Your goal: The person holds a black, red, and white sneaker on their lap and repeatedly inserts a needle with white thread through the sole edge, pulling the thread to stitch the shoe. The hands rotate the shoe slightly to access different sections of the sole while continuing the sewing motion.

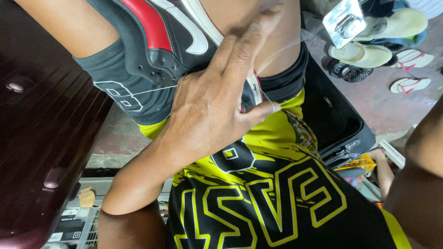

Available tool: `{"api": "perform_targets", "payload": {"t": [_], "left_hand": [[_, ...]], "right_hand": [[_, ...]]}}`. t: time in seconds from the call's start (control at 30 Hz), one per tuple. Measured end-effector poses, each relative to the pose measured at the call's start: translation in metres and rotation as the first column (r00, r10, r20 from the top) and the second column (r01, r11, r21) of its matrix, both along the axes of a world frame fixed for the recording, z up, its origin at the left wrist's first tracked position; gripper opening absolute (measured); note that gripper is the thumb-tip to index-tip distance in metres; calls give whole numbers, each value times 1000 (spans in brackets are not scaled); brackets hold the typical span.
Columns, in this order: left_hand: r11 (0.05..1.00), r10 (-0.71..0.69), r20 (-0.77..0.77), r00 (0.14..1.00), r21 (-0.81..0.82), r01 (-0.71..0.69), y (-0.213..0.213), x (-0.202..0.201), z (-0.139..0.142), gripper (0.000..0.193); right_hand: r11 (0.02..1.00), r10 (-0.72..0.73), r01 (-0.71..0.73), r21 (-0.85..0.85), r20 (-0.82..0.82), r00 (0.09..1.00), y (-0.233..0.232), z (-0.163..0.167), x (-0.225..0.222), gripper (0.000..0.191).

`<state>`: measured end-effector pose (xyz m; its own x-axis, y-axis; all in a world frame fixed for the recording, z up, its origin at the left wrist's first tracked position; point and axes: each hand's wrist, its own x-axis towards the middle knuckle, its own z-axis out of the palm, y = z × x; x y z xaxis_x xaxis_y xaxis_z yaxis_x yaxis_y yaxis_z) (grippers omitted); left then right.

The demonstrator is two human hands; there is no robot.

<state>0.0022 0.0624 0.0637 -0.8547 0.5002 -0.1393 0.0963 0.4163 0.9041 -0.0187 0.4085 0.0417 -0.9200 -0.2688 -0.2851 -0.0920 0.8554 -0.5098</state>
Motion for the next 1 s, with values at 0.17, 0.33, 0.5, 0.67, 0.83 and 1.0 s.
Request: {"api": "perform_targets", "payload": {"t": [0.17,0.33,0.5,0.67,0.83,1.0], "left_hand": [[1000,7,-5,1000,18,-7,2,-1,2,104],[999,-23,-14,1000,27,23,-4,9,-5,90],[918,395,-142,907,19,-397,-34,30,1,35],[841,454,-202,868,-226,-492,-71,52,-8,19],[866,420,-70,905,-269,-422,-76,81,-32,40],[859,511,-14,859,-31,-511,-115,87,-41,52]], "right_hand": [[990,137,-135,-49,44,990,-44,5,46,31],[955,164,-133,-266,95,982,-98,-11,73,39],[710,-153,310,-633,291,944,-89,-9,64,48],[565,-167,433,-702,417,894,-89,12,46,53],[679,42,220,-700,336,941,-127,3,50,62],[820,-6,153,-552,260,966,-146,-8,62,66]]}}
